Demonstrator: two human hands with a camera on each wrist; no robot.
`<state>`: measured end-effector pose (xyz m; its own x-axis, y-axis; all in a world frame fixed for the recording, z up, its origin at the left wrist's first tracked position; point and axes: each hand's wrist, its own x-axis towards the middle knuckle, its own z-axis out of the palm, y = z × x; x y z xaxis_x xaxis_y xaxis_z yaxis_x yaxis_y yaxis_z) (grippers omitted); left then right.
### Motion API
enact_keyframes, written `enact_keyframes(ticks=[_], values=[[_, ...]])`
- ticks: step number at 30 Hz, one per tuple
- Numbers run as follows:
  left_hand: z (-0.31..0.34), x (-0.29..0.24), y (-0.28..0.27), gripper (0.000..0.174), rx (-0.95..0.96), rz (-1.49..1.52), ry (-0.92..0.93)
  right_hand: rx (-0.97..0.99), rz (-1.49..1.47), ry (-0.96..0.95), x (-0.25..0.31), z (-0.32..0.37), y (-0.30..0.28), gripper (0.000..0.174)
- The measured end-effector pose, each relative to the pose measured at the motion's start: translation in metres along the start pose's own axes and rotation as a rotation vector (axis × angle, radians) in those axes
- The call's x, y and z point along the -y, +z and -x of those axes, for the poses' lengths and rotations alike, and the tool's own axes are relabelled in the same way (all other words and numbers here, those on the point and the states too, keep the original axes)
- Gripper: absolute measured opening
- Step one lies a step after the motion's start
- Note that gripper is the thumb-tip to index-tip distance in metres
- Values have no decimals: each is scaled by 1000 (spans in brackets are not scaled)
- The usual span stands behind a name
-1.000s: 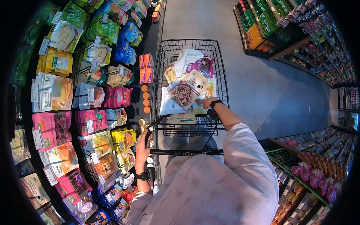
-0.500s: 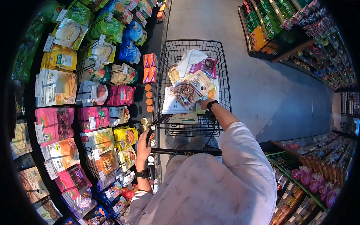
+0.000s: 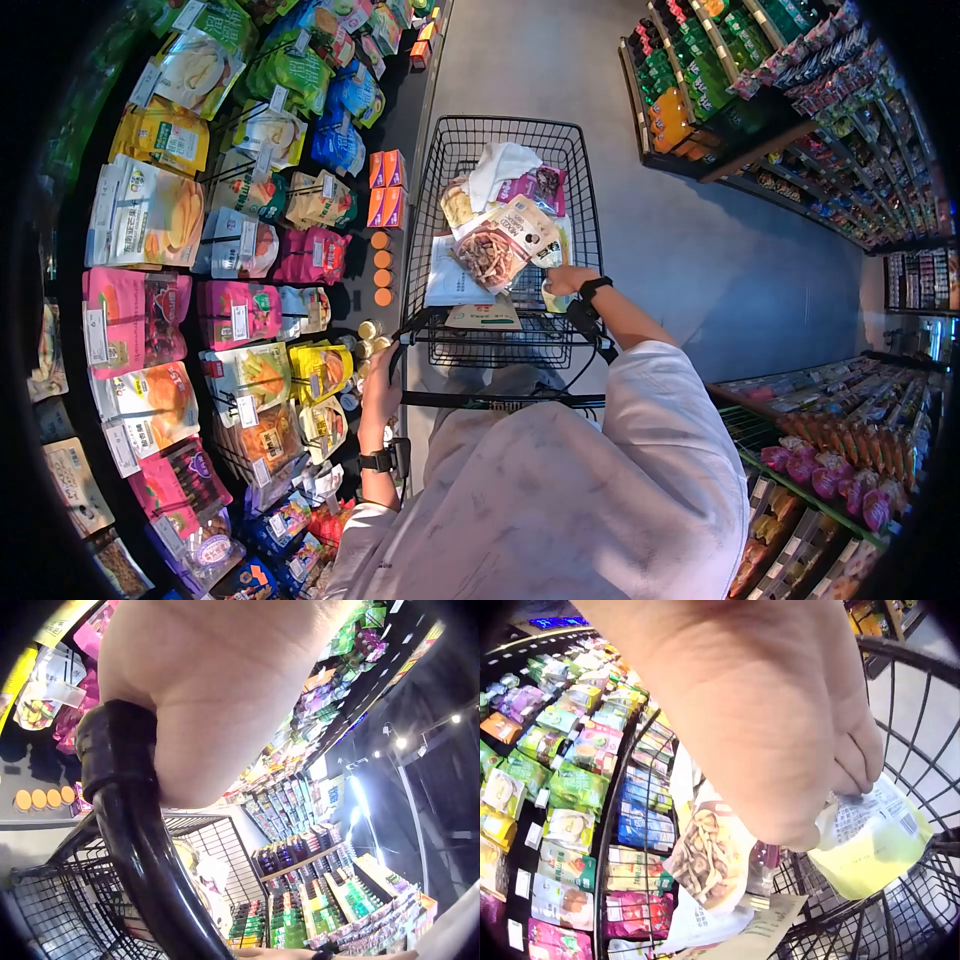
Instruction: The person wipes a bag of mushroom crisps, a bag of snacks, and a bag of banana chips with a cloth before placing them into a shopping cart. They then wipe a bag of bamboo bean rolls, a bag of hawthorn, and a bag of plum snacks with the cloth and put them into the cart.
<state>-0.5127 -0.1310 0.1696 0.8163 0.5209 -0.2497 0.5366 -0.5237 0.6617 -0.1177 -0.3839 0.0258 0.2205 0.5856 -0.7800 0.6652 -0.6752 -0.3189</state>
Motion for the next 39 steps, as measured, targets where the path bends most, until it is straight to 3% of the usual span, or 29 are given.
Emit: enact_keyframes(ticks=[1, 3, 7, 11, 14, 17, 21, 23, 25, 27, 28, 30, 32, 33, 35, 36, 37, 38, 39], values=[[-1, 1, 0, 62, 11, 21, -13, -4, 8, 8, -10, 5, 2, 48], [1, 11, 3, 63, -13, 50, 47, -212, -91, -142, -10, 30, -6, 55], [-3, 19, 6, 66, -4, 101, 70, -308, -200, -94, 29, 95, -37, 57], [-5, 32, 13, 64, -14, 88, 107, -521, -246, -143, 42, 123, -36, 46], [-6, 32, 12, 56, 25, 19, 78, -633, -309, -81, 71, 152, -44, 47], [-3, 8, -5, 51, -123, -44, 147, -713, -314, -105, 127, 198, -65, 47], [-16, -20, -35, 59, -65, 283, 293, -801, -401, -276, 204, 247, -81, 48], [-15, -34, -37, 68, 132, 872, 302, -811, -587, -476, 232, 258, -77, 49], [-20, -42, -49, 72, 291, 1045, 127, -678, -759, -568, 267, 271, -72, 51], [-14, -57, -72, 68, 457, 1306, 217, -510, -857, -625, 294, 280, -67, 52], [-9, -58, -75, 63, 431, 1368, 197, -350, -894, -690, 296, 279, -64, 63], [-1, -56, -79, 59, 382, 1425, 181, -314, -1048, -725, 300, 276, -59, 68], [9, -53, -80, 53, -15, 1253, 249, -246, -1319, -788, 304, 272, -60, 81], [15, -54, -81, 53, -31, 1246, 243, -255, -1381, -747, 308, 272, -59, 79], [26, -58, -86, 55, -157, 1193, 276, -415, -1036, -613, 316, 259, -57, 64], [31, -52, -90, 61, -292, 779, 337, -415, -894, -513, 309, 247, -57, 52], [39, -53, -92, 64, -369, 682, 395, -394, -739, -437, 303, 232, -58, 42], [48, -49, -90, 66, -363, 662, 330, -440, -931, -513, 312, 226, -54, 30], [57, -43, -86, 67, -365, 652, 262, -371, -831, -543, 301, 215, -56, 29]])
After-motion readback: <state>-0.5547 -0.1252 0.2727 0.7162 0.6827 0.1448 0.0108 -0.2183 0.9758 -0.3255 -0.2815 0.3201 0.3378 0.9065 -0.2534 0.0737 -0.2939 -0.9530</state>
